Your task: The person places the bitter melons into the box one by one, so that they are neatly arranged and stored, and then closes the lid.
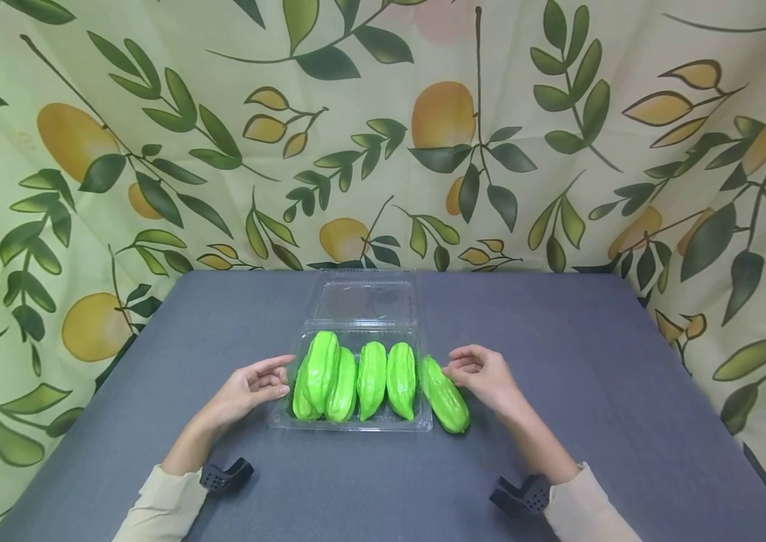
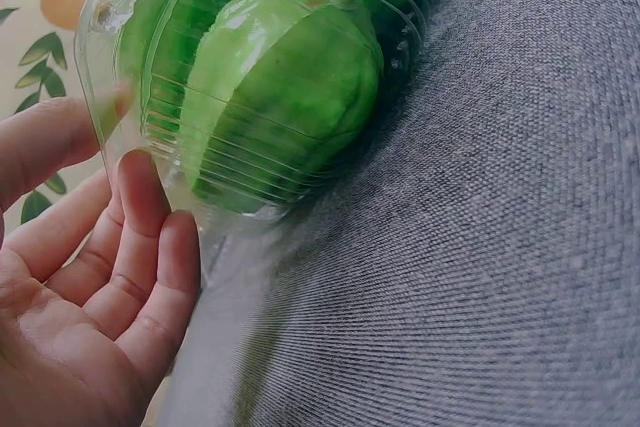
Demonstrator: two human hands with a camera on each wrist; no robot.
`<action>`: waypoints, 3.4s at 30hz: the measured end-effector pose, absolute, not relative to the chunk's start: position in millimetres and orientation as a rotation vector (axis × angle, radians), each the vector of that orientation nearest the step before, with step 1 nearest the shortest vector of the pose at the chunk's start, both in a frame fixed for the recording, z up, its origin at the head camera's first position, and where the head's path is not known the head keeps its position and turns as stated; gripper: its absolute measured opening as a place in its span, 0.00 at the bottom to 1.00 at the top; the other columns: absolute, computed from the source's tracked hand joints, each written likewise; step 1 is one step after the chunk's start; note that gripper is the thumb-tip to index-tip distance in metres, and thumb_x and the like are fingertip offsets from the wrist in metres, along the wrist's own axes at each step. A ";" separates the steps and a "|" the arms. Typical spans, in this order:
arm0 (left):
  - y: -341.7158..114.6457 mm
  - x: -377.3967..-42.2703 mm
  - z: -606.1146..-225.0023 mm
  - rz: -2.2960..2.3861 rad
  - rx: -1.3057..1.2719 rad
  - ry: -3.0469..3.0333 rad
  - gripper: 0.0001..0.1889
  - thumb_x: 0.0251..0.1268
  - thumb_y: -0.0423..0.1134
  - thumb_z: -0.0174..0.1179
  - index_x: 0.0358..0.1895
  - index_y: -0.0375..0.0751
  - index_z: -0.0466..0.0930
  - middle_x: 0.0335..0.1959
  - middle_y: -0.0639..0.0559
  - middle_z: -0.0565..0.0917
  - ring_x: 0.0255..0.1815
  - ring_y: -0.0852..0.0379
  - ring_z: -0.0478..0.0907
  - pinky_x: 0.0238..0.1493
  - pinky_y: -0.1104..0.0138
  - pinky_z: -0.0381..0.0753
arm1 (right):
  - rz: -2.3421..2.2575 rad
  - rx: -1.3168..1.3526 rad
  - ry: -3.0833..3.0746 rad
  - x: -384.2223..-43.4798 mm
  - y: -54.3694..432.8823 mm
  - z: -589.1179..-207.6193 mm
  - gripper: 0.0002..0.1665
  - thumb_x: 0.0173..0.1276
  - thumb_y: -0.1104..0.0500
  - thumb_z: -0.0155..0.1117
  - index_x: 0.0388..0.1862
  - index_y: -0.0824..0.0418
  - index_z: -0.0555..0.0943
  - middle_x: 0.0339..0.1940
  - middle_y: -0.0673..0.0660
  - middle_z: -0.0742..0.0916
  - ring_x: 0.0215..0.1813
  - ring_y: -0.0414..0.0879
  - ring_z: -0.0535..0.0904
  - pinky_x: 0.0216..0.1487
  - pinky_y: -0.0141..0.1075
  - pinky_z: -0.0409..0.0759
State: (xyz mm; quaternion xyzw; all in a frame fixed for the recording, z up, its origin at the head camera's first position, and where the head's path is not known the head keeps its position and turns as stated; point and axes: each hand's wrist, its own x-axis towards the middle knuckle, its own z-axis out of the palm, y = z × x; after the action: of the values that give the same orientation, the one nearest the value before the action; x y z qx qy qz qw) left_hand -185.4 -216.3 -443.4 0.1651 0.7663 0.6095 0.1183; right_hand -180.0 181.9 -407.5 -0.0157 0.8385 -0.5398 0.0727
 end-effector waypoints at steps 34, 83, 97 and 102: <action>-216.4 -185.2 -444.6 1.792 0.497 2.229 0.30 0.62 0.28 0.61 0.66 0.23 0.64 0.39 0.56 0.75 0.37 0.72 0.76 0.41 0.80 0.78 | -1.349 -0.053 2.383 -179.1 193.2 -429.4 0.39 0.62 0.50 0.69 0.63 0.75 0.70 0.57 0.73 0.80 0.55 0.56 0.80 0.44 0.41 0.82; -214.9 -184.8 -442.9 1.800 0.501 2.222 0.30 0.62 0.29 0.61 0.66 0.23 0.64 0.39 0.54 0.75 0.37 0.72 0.76 0.41 0.79 0.79 | -1.405 0.037 2.403 -176.9 207.2 -407.5 0.40 0.66 0.49 0.64 0.66 0.75 0.65 0.58 0.71 0.79 0.47 0.42 0.78 0.41 0.33 0.80; -215.2 -184.3 -443.7 1.796 0.498 2.223 0.30 0.62 0.28 0.61 0.67 0.24 0.64 0.39 0.53 0.75 0.37 0.72 0.76 0.41 0.79 0.78 | -1.446 0.025 2.381 -178.5 203.6 -401.7 0.42 0.69 0.47 0.61 0.69 0.75 0.61 0.64 0.74 0.74 0.56 0.48 0.79 0.50 0.40 0.83; -215.3 -184.2 -443.2 1.799 0.503 2.221 0.30 0.62 0.28 0.60 0.66 0.23 0.64 0.39 0.54 0.75 0.37 0.72 0.76 0.41 0.80 0.78 | -1.468 0.030 2.363 -178.4 199.9 -399.5 0.43 0.68 0.47 0.62 0.70 0.74 0.61 0.64 0.72 0.75 0.54 0.45 0.79 0.50 0.38 0.83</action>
State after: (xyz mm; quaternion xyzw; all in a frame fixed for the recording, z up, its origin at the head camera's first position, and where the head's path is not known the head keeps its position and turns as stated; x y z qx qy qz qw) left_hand -184.2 -215.3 -443.2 0.1722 0.7599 0.6154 0.1195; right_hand -178.4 199.9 -399.5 0.0105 0.8358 -0.5191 0.1787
